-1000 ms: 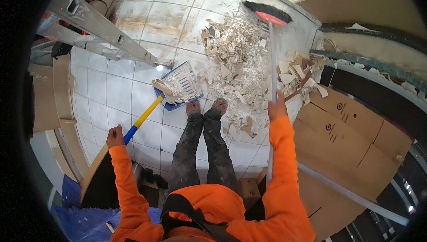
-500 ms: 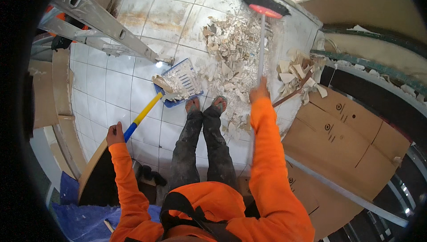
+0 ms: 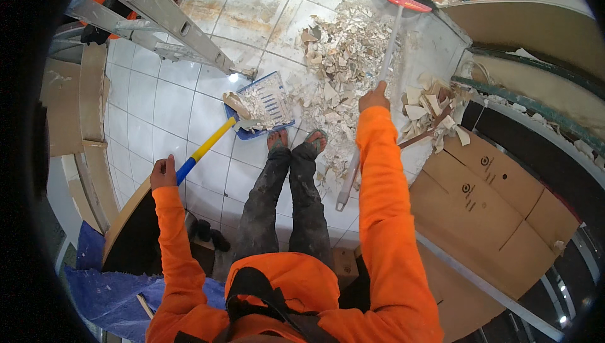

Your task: The person sweeps a large pile of white construction debris and cardboard scraps on a tiled floor using a broom and dustpan. They gather the debris into a pile, sweep it into the dustpan, and then walk to a bucket to dump the contents. The person repeats this process to clear the floor area.

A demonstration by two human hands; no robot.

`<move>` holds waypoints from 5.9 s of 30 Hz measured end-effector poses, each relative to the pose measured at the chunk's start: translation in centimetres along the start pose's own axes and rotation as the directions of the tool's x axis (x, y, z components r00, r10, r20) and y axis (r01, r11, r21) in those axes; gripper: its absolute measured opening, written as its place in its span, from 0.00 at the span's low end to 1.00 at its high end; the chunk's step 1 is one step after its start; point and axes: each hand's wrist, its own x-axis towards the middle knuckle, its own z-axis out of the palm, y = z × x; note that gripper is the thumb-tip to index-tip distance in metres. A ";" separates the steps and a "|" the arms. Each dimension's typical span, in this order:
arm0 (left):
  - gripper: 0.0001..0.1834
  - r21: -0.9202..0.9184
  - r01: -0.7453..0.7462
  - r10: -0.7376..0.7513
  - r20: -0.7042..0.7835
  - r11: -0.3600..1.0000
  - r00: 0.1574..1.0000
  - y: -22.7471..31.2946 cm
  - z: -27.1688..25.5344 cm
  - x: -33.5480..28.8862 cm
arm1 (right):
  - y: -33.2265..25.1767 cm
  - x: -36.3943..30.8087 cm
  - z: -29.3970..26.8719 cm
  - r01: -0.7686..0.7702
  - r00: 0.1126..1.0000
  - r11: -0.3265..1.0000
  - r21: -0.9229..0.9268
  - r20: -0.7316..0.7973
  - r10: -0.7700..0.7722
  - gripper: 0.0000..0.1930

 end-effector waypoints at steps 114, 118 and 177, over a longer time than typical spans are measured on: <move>0.20 -0.078 -0.092 0.088 -0.052 0.993 0.995 -1.0 2.1 -0.2 | 13.8 7.7 -6.9 -0.196 0.977 0.807 0.557 0.038 0.211 0.24; 0.20 -0.042 -0.066 0.064 -0.046 0.997 0.997 -1.0 2.1 -0.4 | 17.5 9.8 3.2 -0.093 0.985 0.907 0.411 -0.092 0.143 0.31; 0.22 0.025 -0.083 0.084 -0.028 0.996 0.996 0.5 1.0 -1.1 | 20.6 -24.9 2.9 -0.290 0.914 0.953 -0.089 0.271 0.303 0.27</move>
